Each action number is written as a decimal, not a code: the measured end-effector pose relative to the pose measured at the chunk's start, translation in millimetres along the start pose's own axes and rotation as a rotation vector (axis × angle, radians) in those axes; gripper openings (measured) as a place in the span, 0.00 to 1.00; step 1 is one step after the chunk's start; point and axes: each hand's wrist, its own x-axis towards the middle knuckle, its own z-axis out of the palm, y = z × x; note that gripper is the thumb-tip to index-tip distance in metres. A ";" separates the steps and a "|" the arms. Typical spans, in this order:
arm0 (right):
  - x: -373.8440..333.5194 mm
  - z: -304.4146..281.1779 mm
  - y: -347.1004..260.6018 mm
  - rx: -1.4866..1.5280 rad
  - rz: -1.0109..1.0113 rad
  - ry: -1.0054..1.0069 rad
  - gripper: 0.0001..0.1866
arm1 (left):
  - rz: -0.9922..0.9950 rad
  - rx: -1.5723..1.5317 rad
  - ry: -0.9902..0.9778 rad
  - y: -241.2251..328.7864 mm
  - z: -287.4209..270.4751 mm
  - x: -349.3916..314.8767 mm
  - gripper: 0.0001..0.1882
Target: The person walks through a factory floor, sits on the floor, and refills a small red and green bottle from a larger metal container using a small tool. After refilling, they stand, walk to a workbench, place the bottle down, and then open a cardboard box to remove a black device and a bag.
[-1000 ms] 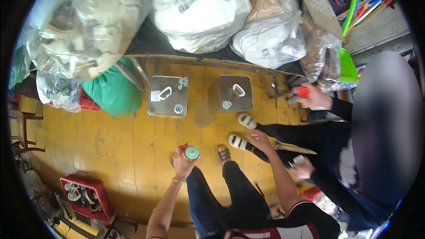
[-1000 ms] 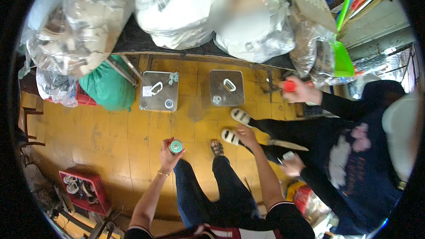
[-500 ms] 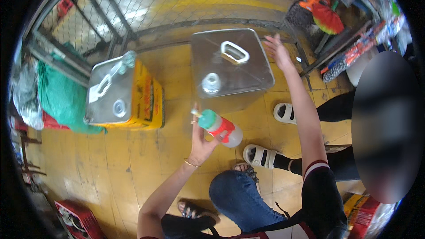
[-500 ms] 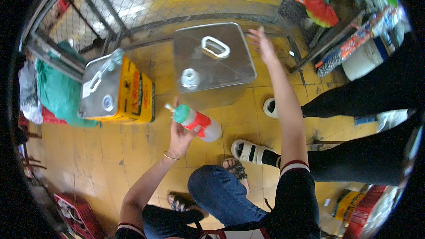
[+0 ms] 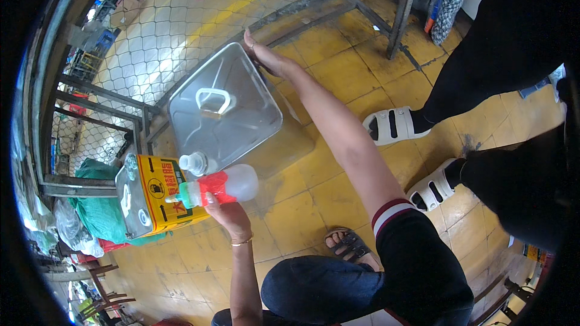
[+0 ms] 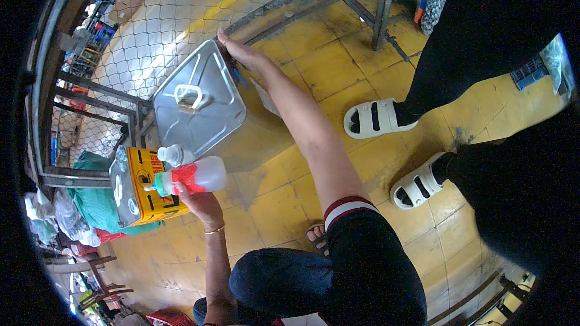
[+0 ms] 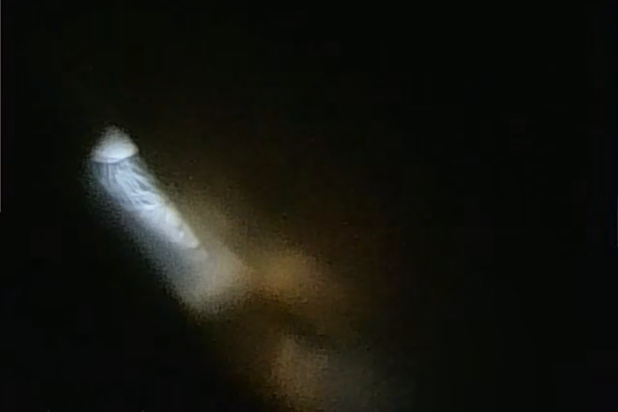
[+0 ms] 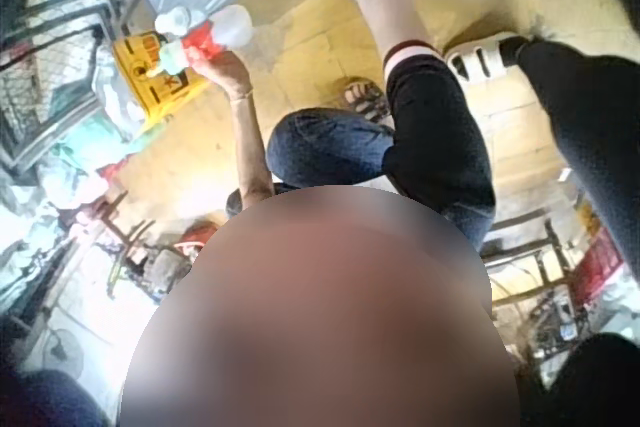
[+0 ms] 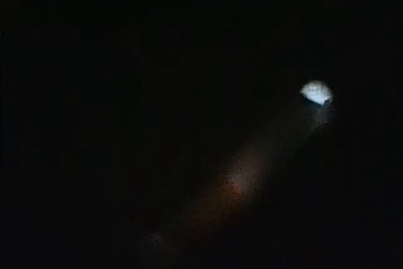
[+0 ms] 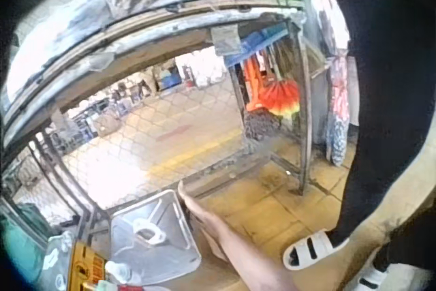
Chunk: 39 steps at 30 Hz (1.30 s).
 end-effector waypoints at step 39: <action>-103.8 125.4 -135.4 -1.281 -0.038 0.149 0.36 | -0.120 0.593 -0.271 41.9 -119.4 -20.6 0.33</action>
